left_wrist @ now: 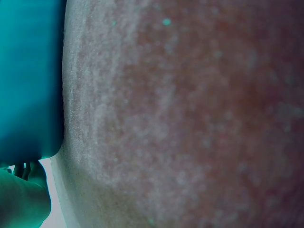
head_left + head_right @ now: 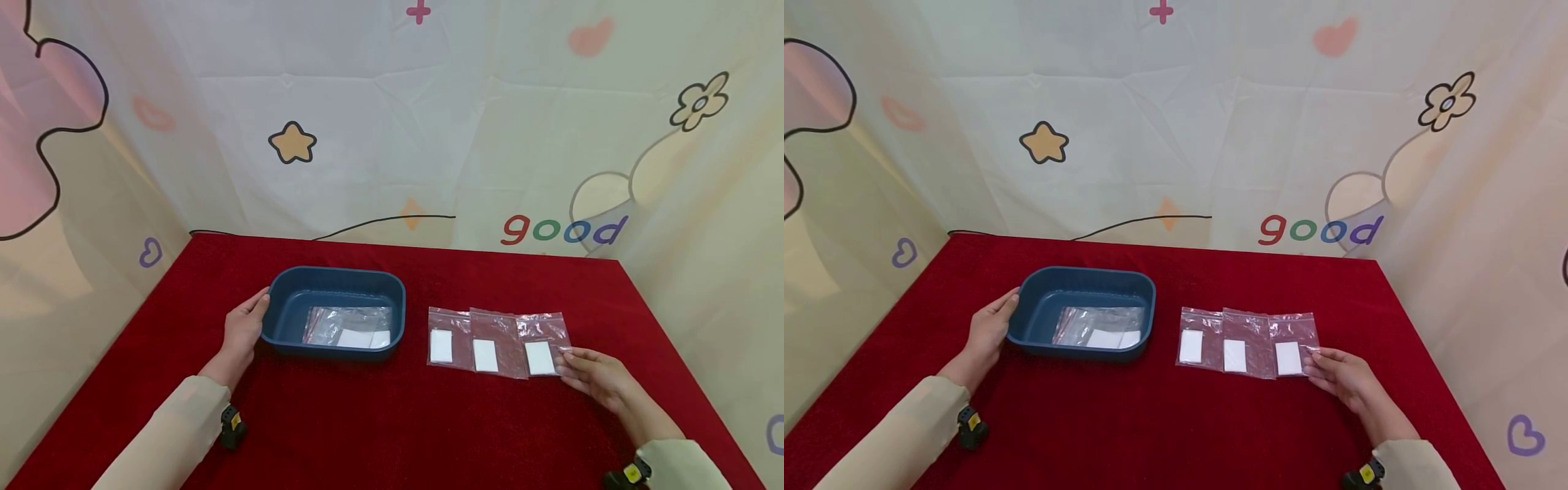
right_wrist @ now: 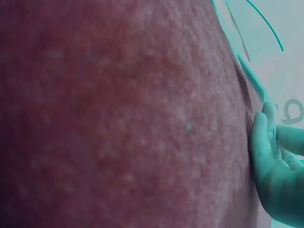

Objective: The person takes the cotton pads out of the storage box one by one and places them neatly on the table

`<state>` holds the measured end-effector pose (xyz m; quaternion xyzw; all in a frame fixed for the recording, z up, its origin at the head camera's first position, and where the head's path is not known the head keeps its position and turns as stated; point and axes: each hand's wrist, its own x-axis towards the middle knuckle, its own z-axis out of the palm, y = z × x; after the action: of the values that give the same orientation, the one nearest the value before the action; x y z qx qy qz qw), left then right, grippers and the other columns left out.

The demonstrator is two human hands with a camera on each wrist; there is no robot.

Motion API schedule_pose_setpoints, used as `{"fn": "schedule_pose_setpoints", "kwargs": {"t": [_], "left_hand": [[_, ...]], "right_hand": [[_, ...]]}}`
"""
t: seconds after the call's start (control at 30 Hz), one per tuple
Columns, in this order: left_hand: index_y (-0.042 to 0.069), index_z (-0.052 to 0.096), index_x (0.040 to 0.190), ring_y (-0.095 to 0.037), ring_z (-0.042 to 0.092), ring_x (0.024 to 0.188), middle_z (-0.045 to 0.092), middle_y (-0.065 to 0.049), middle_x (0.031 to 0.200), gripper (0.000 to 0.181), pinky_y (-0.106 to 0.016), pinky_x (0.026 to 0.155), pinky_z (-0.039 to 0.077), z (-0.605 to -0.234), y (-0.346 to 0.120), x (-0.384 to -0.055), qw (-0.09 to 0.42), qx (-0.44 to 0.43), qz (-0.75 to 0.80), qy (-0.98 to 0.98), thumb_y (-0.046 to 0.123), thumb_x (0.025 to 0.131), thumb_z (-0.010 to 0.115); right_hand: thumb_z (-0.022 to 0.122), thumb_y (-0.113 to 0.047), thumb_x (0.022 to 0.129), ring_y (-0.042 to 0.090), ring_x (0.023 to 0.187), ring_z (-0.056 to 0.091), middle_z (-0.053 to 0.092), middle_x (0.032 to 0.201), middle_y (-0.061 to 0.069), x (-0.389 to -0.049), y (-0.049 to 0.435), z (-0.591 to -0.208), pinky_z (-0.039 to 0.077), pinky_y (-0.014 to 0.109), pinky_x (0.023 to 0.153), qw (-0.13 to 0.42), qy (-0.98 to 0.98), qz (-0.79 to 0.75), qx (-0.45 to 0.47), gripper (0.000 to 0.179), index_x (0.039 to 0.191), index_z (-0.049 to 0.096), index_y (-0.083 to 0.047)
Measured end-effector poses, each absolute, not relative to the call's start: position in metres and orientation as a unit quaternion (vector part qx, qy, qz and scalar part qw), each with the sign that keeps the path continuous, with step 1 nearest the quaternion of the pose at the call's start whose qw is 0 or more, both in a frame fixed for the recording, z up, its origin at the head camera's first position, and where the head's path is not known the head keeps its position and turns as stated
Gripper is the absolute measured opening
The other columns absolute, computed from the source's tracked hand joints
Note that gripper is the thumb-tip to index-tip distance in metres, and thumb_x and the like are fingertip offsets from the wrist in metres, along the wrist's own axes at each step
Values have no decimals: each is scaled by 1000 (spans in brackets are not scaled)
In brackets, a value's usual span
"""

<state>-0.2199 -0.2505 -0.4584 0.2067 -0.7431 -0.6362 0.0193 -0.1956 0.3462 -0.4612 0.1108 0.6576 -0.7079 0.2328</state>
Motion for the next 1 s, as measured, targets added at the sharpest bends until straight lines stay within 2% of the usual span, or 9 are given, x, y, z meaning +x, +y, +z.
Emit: {"fn": "schedule_pose_setpoints", "kwargs": {"t": [0.17, 0.27, 0.4, 0.47, 0.53, 0.8, 1.0], "left_hand": [[10, 43, 156, -27, 36, 153, 40, -13, 164, 49, -43, 126, 34, -459, -250, -220, 17, 208, -636, -743, 28, 110, 47], [9, 42, 156, -27, 36, 154, 39, -12, 164, 50, -43, 126, 34, -459, -250, -220, 16, 206, -637, -742, 28, 110, 46], [9, 41, 157, -27, 34, 154, 38, -12, 165, 50, -43, 126, 34, -456, -250, -219, 12, 202, -643, -739, 28, 110, 46], [10, 41, 157, -27, 34, 154, 37, -12, 166, 50, -43, 126, 34, -456, -250, -218, 11, 203, -644, -737, 28, 110, 46], [10, 41, 157, -27, 34, 154, 37, -11, 166, 51, -42, 126, 34, -455, -250, -218, 9, 204, -643, -738, 29, 110, 46], [10, 41, 157, -27, 34, 155, 37, -10, 166, 51, -42, 126, 34, -456, -250, -218, 12, 204, -641, -740, 29, 110, 46], [10, 41, 157, -28, 35, 154, 37, -11, 166, 51, -42, 124, 36, -457, -251, -219, 14, 196, -641, -742, 29, 110, 46]], "right_hand": [[53, -11, 106, 5, 81, 74, 76, 87, -11, -197, 349, -461, 63, 23, 76, 227, 694, -674, 110, 22, 99, 70, -22], [53, -11, 106, 5, 79, 74, 74, 87, -10, -198, 350, -460, 63, 23, 75, 219, 726, -643, 107, 17, 112, 68, -7], [53, -11, 106, 4, 75, 72, 71, 85, -8, -200, 346, -456, 64, 23, 72, 197, 784, -581, 98, 37, 128, 53, 19], [54, -12, 106, 4, 73, 71, 70, 84, -7, -201, 344, -453, 64, 24, 70, 187, 810, -547, 97, 45, 131, 48, 25], [55, -14, 106, 5, 71, 70, 71, 84, -6, -202, 342, -451, 64, 26, 68, 181, 830, -518, 95, 49, 131, 46, 27], [57, -20, 105, 7, 73, 69, 74, 83, -6, -202, 341, -443, 65, 30, 70, 178, 865, -457, 102, 46, 126, 57, 21], [59, -19, 103, 8, 73, 69, 75, 84, -3, -203, 342, -443, 64, 32, 70, 179, 875, -441, 93, 45, 123, 59, 21]]}}
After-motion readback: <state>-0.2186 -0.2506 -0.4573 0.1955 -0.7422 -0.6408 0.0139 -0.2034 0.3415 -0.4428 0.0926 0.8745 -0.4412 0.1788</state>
